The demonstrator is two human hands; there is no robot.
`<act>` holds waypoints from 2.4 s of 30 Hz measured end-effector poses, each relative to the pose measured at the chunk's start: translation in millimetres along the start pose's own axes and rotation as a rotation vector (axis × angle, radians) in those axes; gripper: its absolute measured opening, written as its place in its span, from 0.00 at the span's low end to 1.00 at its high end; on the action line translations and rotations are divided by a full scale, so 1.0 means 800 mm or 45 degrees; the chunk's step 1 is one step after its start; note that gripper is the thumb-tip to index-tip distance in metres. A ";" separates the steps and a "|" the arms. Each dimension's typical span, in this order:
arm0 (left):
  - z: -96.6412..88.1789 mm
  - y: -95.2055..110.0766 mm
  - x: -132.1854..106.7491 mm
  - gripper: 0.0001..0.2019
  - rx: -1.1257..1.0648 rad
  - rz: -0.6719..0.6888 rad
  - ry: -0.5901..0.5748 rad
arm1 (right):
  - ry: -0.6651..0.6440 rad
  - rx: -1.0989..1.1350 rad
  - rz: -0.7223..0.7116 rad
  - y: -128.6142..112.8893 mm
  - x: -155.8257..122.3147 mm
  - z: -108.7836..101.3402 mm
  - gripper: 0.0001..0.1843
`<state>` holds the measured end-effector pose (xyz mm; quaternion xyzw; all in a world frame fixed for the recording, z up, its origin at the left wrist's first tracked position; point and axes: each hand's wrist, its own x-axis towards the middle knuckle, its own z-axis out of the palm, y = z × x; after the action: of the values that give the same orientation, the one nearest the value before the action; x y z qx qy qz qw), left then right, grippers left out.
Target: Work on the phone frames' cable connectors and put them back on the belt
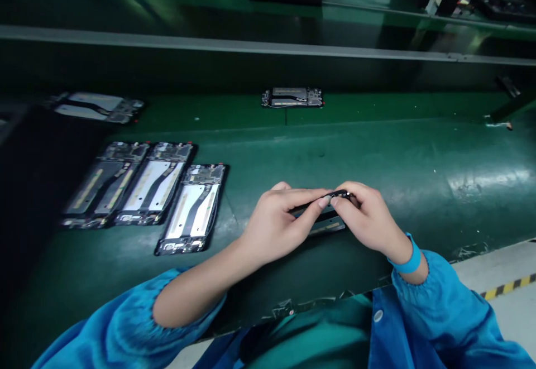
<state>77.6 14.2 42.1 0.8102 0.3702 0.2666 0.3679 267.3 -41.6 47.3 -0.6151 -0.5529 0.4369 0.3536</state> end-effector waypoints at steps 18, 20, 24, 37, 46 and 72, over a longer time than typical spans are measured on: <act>0.013 -0.010 0.001 0.13 0.025 -0.138 0.020 | 0.142 0.305 -0.120 0.034 0.023 0.031 0.14; 0.014 -0.012 0.001 0.14 0.059 -0.132 0.004 | 0.177 0.337 -0.107 0.036 0.027 0.036 0.13; 0.015 -0.016 0.002 0.14 0.154 -0.145 -0.041 | 0.240 0.351 -0.100 0.043 0.034 0.045 0.13; 0.011 -0.022 0.029 0.15 0.216 -0.058 -0.080 | 0.161 0.355 -0.102 0.060 0.042 0.016 0.15; 0.012 -0.039 0.035 0.17 0.256 0.040 -0.158 | 0.219 0.514 0.055 0.070 0.048 0.011 0.22; -0.109 -0.178 0.277 0.45 0.884 -0.188 -0.238 | 0.447 0.472 0.461 0.116 0.244 -0.117 0.14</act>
<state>88.3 290.3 15.8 0.8788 0.4609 0.0225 0.1216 390.0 143.5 -31.9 -0.6947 -0.2756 0.4733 0.4663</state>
